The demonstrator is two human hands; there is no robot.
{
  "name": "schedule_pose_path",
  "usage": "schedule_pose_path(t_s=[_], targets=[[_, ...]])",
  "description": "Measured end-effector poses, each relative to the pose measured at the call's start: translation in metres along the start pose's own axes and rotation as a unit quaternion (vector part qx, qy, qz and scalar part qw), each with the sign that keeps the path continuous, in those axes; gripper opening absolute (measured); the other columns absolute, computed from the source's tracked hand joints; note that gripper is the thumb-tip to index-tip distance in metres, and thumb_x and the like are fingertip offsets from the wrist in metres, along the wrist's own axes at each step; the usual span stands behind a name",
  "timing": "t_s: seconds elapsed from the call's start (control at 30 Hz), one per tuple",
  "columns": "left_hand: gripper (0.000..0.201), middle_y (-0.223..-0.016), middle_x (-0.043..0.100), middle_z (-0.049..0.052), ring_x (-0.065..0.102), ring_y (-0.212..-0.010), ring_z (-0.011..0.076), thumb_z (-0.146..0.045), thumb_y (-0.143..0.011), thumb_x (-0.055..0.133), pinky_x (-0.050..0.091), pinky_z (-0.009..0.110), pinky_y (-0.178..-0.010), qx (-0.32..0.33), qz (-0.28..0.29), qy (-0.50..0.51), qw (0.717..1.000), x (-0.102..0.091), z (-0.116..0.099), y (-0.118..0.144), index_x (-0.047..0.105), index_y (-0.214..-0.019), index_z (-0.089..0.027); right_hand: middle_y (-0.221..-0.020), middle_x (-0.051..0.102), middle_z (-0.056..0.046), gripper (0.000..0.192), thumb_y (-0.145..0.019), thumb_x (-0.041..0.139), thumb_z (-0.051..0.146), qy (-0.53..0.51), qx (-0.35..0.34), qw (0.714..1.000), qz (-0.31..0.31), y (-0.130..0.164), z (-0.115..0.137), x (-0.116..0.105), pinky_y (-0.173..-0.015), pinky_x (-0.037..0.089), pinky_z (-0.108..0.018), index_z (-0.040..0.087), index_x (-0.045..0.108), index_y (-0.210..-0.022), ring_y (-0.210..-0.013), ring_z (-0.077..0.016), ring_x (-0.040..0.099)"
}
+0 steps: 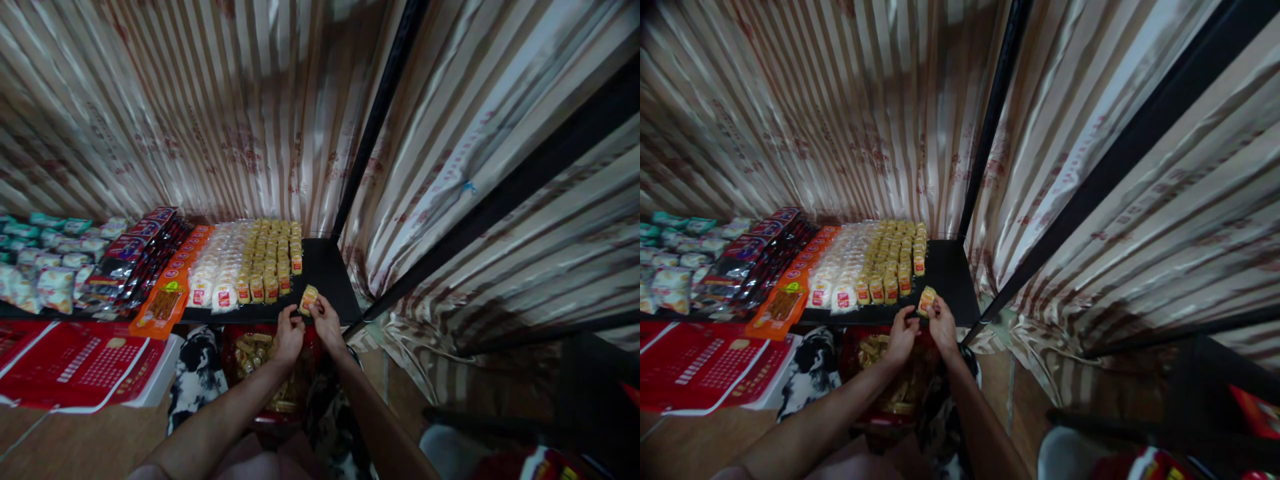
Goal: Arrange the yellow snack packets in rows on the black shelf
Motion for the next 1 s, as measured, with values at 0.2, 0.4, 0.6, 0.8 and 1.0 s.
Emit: schedule_pose_path(t_s=[0.2,0.4,0.6,0.8,1.0], targets=[[0.036,-0.126,0.054,0.011,0.054,-0.112,0.0197,-0.018,-0.082,0.05,0.051,0.027,-0.083,-0.007,0.065,0.103,0.993,0.025,-0.011,-0.021,0.053,-0.118,-0.016,-0.102,0.067,-0.005,0.045,-0.077,0.051,0.029,0.057,-0.022,0.998,-0.008,-0.036,0.009,0.003,-0.086,0.049,-0.036,0.022,0.054,-0.121,-0.091,-0.0206,0.062],[0.053,-0.138,0.045,0.013,0.047,-0.123,0.0243,-0.033,-0.084,0.054,0.045,0.033,-0.096,-0.025,0.081,0.155,0.984,0.043,-0.011,-0.04,0.042,-0.133,-0.016,-0.102,0.063,-0.004,0.043,-0.077,0.051,0.027,0.08,-0.045,0.996,0.004,-0.069,0.008,0.015,-0.086,0.049,-0.035,0.024,0.055,-0.12,-0.092,-0.0193,0.06],[0.057,-0.143,0.039,0.009,0.042,-0.128,0.0222,-0.038,-0.086,0.049,0.039,0.032,-0.103,-0.026,0.077,0.135,0.988,0.047,-0.018,-0.057,0.035,-0.138,-0.019,-0.098,0.055,-0.006,0.044,-0.077,0.05,0.03,0.093,-0.06,0.994,-0.003,-0.089,0.005,0.028,-0.08,0.051,-0.033,0.021,0.056,-0.12,-0.09,-0.0195,0.058],[0.056,-0.144,0.037,0.007,0.039,-0.129,0.02,-0.035,-0.087,0.047,0.036,0.03,-0.105,-0.021,0.073,0.121,0.99,0.043,-0.016,-0.068,0.034,-0.139,-0.019,-0.104,0.052,-0.007,0.046,-0.079,0.047,0.028,0.085,-0.08,0.993,0.005,-0.092,0.01,0.035,-0.079,0.052,-0.032,0.025,0.053,-0.125,-0.087,-0.0177,0.058],[0.057,-0.14,0.043,0.009,0.04,-0.129,0.0187,-0.036,-0.087,0.045,0.03,0.03,-0.109,-0.004,0.062,0.11,0.992,0.04,-0.016,-0.067,0.034,-0.139,-0.016,-0.123,0.047,-0.011,0.056,-0.081,0.043,0.03,0.06,-0.08,0.995,-0.002,-0.086,0.012,0.035,-0.077,0.053,-0.032,0.022,0.038,-0.137,-0.085,-0.0166,0.06]])
Point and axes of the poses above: each hand's wrist, its own y-axis away from the middle knuckle, its own x-axis out of the palm, z = x × y, the point moved 8 cm from there along -y, towards the middle knuckle
